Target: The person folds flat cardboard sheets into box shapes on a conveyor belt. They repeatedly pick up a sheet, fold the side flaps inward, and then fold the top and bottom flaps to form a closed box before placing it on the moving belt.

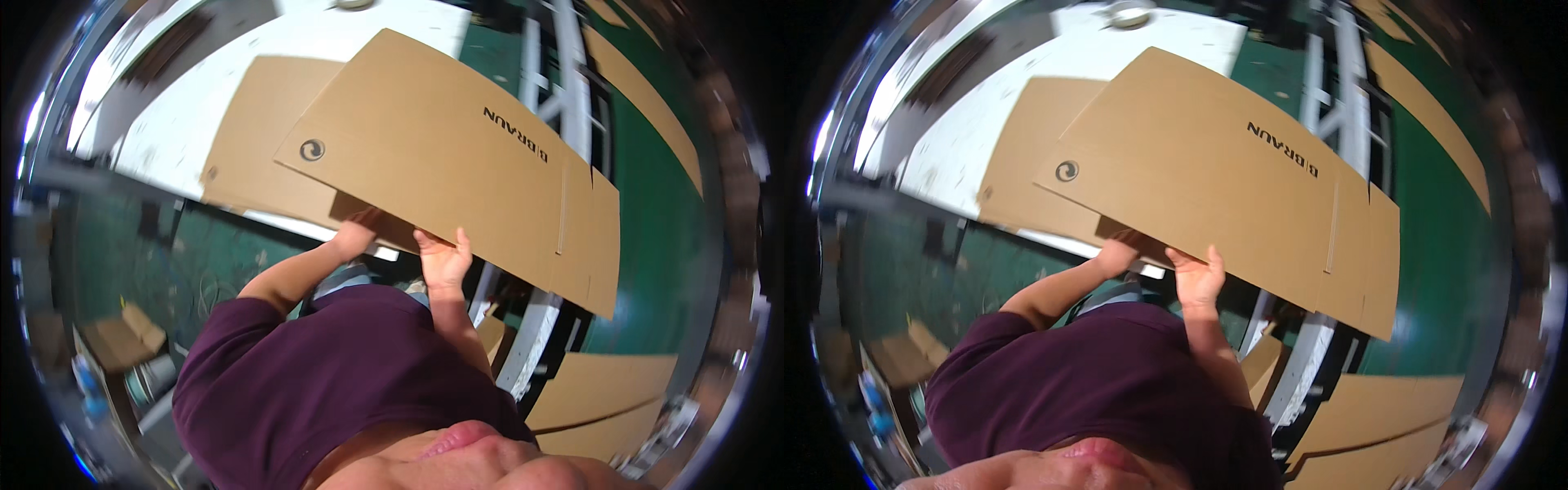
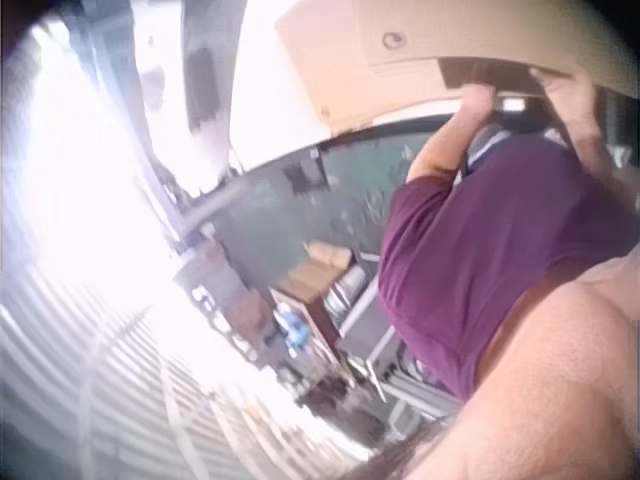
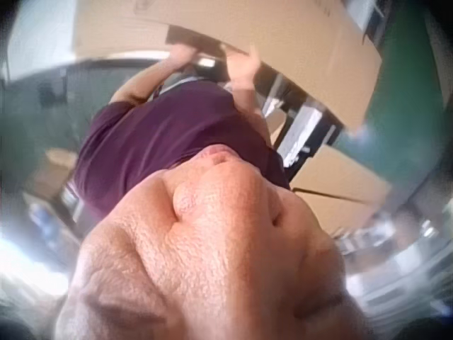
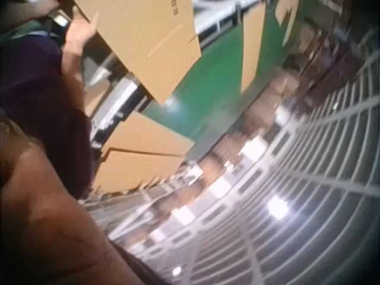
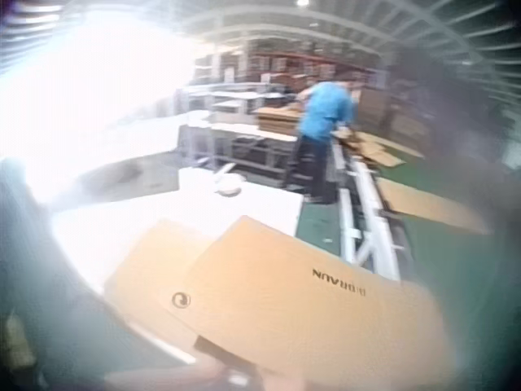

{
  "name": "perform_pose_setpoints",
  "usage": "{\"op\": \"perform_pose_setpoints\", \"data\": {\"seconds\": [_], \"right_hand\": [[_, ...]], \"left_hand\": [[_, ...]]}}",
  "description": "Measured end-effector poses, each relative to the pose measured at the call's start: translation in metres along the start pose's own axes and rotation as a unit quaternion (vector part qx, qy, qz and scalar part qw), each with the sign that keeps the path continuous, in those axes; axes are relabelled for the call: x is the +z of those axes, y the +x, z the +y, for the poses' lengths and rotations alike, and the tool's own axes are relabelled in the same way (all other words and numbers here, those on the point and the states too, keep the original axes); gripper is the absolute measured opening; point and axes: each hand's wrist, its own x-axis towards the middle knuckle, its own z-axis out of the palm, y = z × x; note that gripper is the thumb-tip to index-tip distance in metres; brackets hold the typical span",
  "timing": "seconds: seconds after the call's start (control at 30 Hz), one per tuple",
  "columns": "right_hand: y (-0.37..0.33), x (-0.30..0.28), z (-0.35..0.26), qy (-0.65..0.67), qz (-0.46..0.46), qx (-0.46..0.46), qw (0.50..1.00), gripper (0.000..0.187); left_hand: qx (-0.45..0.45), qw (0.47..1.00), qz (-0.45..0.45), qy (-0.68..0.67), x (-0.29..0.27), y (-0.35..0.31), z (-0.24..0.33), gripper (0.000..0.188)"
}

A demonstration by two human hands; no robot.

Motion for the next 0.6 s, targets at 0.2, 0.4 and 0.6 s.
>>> {"op": "perform_pose_setpoints", "data": {"seconds": [0.2, 0.4, 0.6], "right_hand": [[-0.008, 0.019, 0.113, -0.084, 0.006, 0.126, 0.988, 0.028], [0.003, 0.067, 0.222, -0.049, 0.03, 0.294, 0.954, 0.039], [0.039, 0.042, 0.304, 0.03, 0.114, 0.459, 0.881, 0.074]], "left_hand": [[-0.08, 0.964, 0.076, -0.243, -0.009, -0.004, 0.016, 0.046], [0.0, 0.964, 0.116, -0.24, 0.006, -0.031, 0.008, 0.045], [0.114, 0.96, 0.231, -0.106, 0.033, -0.084, 0.002, 0.044]]}}
